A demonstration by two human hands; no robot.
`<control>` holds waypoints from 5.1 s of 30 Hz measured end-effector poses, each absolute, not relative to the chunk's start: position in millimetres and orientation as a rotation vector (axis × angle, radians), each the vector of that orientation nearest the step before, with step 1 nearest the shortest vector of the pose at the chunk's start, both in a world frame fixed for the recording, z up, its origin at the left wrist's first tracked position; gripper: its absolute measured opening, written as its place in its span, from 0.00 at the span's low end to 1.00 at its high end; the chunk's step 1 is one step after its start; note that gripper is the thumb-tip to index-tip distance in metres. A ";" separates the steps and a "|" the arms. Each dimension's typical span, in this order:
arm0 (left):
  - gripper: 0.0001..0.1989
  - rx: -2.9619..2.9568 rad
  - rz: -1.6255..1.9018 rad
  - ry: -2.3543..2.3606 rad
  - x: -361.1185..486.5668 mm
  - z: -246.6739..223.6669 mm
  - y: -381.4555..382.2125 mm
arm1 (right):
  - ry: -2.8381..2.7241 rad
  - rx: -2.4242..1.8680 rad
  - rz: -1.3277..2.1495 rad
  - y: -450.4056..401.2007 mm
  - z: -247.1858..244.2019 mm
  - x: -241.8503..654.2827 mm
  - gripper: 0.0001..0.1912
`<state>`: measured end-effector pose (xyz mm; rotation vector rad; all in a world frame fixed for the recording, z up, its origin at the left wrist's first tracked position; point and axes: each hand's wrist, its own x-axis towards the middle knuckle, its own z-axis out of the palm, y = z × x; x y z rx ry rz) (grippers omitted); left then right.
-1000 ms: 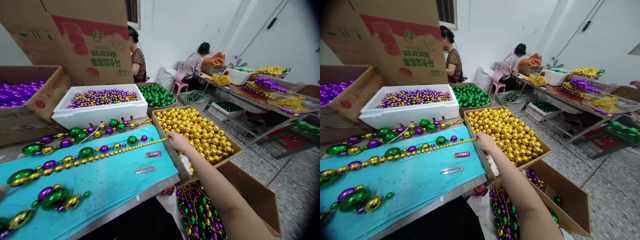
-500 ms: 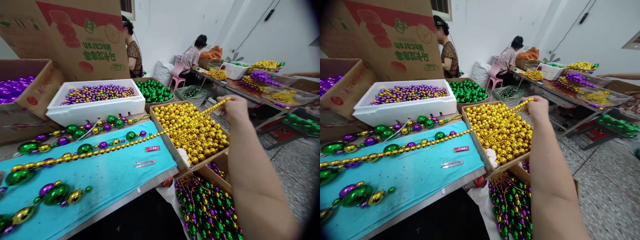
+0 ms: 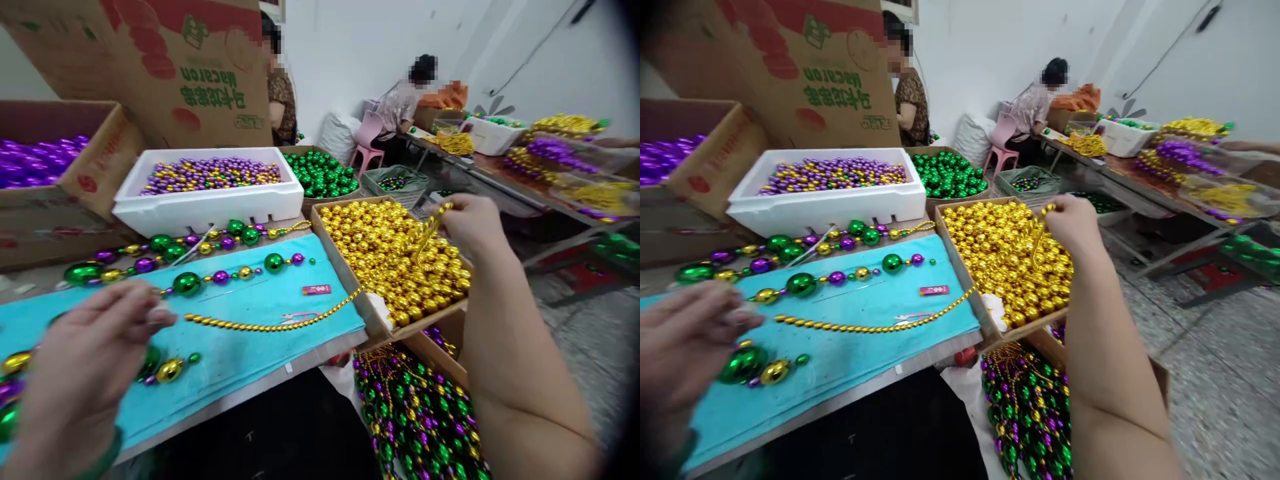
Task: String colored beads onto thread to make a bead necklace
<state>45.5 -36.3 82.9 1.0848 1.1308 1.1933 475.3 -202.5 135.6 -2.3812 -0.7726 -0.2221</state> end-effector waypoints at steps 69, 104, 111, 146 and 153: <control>0.09 1.176 0.417 0.900 66.8 15.0 -29.3 | -1.579 -1.241 0.472 -78.0 0.4 248.4 0.06; 0.09 1.247 0.524 0.806 73.3 -10.6 -23.6 | -1.725 -1.244 0.689 -68.5 -11.4 242.2 0.06; 0.07 1.412 0.740 0.786 74.0 -10.2 -29.2 | -1.544 -1.188 0.734 -71.0 -20.4 233.0 0.05; 0.07 0.735 0.943 0.876 91.2 -16.5 -44.6 | -1.469 -1.277 0.158 -79.2 -34.0 208.0 0.05; 0.10 0.896 0.937 0.969 91.0 -19.5 -43.4 | -1.356 -1.312 0.338 -77.3 -25.6 214.9 0.06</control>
